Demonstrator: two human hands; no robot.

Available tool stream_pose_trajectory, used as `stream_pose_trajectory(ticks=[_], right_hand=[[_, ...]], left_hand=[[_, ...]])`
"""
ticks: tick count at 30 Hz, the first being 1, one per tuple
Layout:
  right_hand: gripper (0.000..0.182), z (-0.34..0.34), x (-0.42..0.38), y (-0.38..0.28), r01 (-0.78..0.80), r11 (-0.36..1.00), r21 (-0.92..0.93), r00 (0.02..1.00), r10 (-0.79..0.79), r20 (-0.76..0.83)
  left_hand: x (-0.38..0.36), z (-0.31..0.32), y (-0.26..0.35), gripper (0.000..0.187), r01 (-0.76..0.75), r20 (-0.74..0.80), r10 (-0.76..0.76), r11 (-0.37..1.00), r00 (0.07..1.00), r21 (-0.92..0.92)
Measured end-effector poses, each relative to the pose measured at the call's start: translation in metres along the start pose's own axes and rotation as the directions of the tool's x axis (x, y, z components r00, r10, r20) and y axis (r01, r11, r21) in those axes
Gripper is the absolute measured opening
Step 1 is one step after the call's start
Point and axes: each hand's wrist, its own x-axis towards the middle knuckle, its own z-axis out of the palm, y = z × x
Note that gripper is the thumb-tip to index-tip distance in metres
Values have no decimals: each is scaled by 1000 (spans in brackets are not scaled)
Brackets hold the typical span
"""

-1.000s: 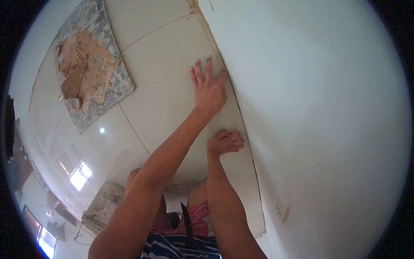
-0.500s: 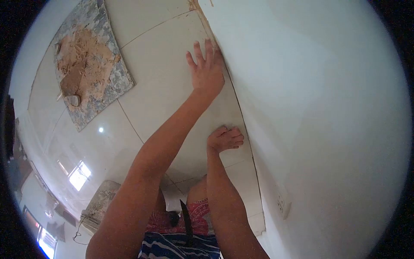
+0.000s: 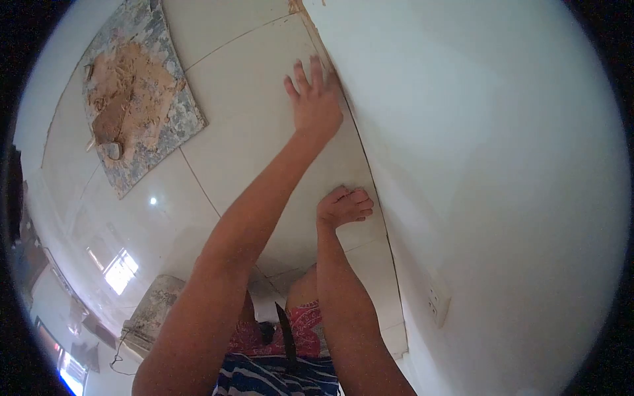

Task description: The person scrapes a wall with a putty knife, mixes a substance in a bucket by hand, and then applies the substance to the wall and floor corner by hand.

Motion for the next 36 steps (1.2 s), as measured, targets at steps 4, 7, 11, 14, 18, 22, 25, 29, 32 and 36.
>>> stream_pose_trajectory(ticks=[4, 7, 11, 14, 18, 22, 25, 29, 32, 36], right_hand=[[25, -5, 1, -4, 3, 1000, -5, 1000, -3, 17], [26, -1, 2, -2, -21, 999, -37, 1000, 22, 17], [26, 0, 0, 0, -18, 999, -50, 999, 20, 28], [25, 0, 1, 1, 5, 997, -73, 1000, -4, 11], [19, -9, -1, -3, 37, 999, 17, 997, -36, -75], [18, -14, 5, 13, 243, 970, 26, 965, -240, -102], [16, -15, -7, 28, 323, 945, 48, 944, -318, -86], [15, -14, -21, 31, 285, 958, 30, 950, -278, -142], [14, -15, -21, 30, 236, 972, 20, 969, -234, -79], [13, -14, -21, 32, 262, 965, 0, 957, -259, -129]], left_hand=[[-44, 2, 21, 49, -20, 72, 24, 999, 997, -48], [-60, -25, 25, 52, 22, 146, 5, 982, 989, -187], [-80, -91, 1, 58, 143, 85, -117, 889, 989, -435], [-114, -127, -44, 58, 220, 40, -234, 825, 972, -521], [-152, -143, -131, 54, 338, 15, -367, 838, 930, -428], [-155, -153, -207, 50, 429, 37, -433, 872, 901, -238], [-127, -154, -245, 47, 288, -87, -287, 958, 954, -2], [-71, -152, -264, 46, 254, -78, -250, 966, 965, 48], [-45, -144, -267, 46, 185, -95, -179, 981, 979, 64], [-25, -132, -262, 45, 148, -65, -139, 977, 988, 155]])
